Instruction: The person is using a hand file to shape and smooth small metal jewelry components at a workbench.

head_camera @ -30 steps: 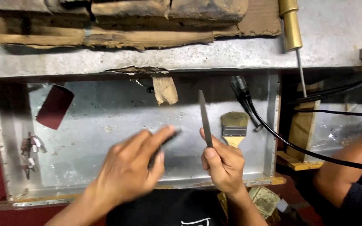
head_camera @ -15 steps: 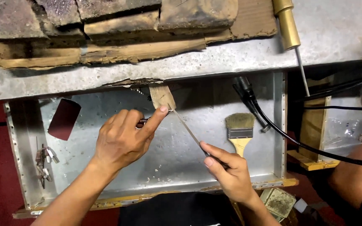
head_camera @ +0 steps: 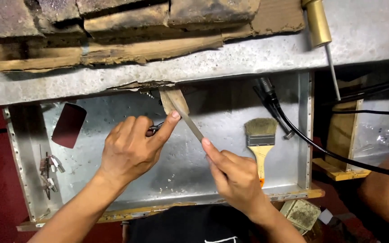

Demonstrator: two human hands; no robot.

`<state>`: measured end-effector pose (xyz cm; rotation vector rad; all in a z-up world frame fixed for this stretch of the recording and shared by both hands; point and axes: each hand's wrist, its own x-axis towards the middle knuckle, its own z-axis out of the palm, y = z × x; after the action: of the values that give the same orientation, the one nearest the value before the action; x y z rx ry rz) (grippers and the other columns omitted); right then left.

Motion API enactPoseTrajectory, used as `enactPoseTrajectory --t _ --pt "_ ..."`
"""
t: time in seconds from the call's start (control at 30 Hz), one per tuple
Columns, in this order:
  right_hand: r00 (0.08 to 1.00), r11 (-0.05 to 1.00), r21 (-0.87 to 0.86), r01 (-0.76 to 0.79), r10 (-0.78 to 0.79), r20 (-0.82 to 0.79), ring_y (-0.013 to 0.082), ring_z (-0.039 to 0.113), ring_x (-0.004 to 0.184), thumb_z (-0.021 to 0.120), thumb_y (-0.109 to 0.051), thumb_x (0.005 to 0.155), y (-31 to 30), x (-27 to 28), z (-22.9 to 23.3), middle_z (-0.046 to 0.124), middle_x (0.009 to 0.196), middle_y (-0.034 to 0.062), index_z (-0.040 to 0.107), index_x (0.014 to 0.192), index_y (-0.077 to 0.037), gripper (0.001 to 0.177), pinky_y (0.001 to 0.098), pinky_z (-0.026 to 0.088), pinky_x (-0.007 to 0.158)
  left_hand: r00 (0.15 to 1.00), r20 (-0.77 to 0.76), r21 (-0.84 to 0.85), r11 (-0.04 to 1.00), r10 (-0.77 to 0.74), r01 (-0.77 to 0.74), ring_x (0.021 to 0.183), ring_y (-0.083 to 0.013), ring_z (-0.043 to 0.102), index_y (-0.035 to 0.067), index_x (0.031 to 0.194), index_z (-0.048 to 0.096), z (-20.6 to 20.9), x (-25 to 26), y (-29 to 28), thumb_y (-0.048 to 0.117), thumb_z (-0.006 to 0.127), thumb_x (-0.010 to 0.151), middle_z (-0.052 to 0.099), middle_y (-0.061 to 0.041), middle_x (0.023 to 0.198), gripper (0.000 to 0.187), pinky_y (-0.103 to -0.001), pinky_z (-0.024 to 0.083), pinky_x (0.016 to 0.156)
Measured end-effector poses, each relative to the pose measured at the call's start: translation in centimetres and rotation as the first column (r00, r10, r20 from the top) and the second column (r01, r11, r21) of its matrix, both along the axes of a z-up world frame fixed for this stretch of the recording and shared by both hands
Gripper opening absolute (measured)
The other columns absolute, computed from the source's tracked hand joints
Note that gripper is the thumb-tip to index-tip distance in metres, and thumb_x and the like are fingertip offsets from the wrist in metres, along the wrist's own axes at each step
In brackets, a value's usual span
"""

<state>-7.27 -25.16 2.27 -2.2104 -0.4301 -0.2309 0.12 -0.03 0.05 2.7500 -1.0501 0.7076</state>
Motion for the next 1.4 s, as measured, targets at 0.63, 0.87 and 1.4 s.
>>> enactPoseTrajectory --t 0.63,0.87,1.4 --pt "0.980 0.974 0.208 0.087 -0.046 -0.194 0.0064 0.061 0.060 0.067 0.003 0.095 0.0 -0.4 -0.6 0.079 0.093 0.0043 0.064 0.131 0.001 0.036 0.0178 0.054 0.058 0.995 -0.086 -0.095 0.994 0.054 -0.062 0.060 -0.0202 0.037 0.027 0.159 0.042 -1.9 -1.2 -0.4 -0.001 0.053 0.102 0.036 -0.001 0.082 0.065 -0.034 0.041 0.051" --pt "0.876 0.849 0.480 0.223 0.041 -0.480 0.0164 0.058 0.079 0.065 0.001 0.096 -0.7 -2.2 -2.1 0.057 0.093 0.0100 0.064 0.132 0.003 0.037 0.0262 0.049 0.070 0.993 -0.108 -0.101 0.993 0.055 -0.066 0.061 -0.0205 0.036 0.027 0.159 0.042 -1.9 -1.3 -0.4 -0.001 0.055 0.103 0.036 -0.001 0.081 0.065 -0.033 0.039 0.050" --pt "0.927 0.955 0.262 0.138 -0.032 -0.373 0.0016 0.060 0.060 0.070 -0.003 0.092 -3.0 -2.3 -1.2 0.082 0.099 0.0010 0.067 0.129 -0.002 0.037 0.0151 0.050 0.056 0.997 -0.039 -0.003 0.997 0.074 -0.074 0.059 -0.0198 0.039 0.027 0.156 0.046 1.1 -0.7 -0.7 -0.002 0.051 0.106 0.032 0.000 0.073 0.058 -0.034 0.042 0.050"
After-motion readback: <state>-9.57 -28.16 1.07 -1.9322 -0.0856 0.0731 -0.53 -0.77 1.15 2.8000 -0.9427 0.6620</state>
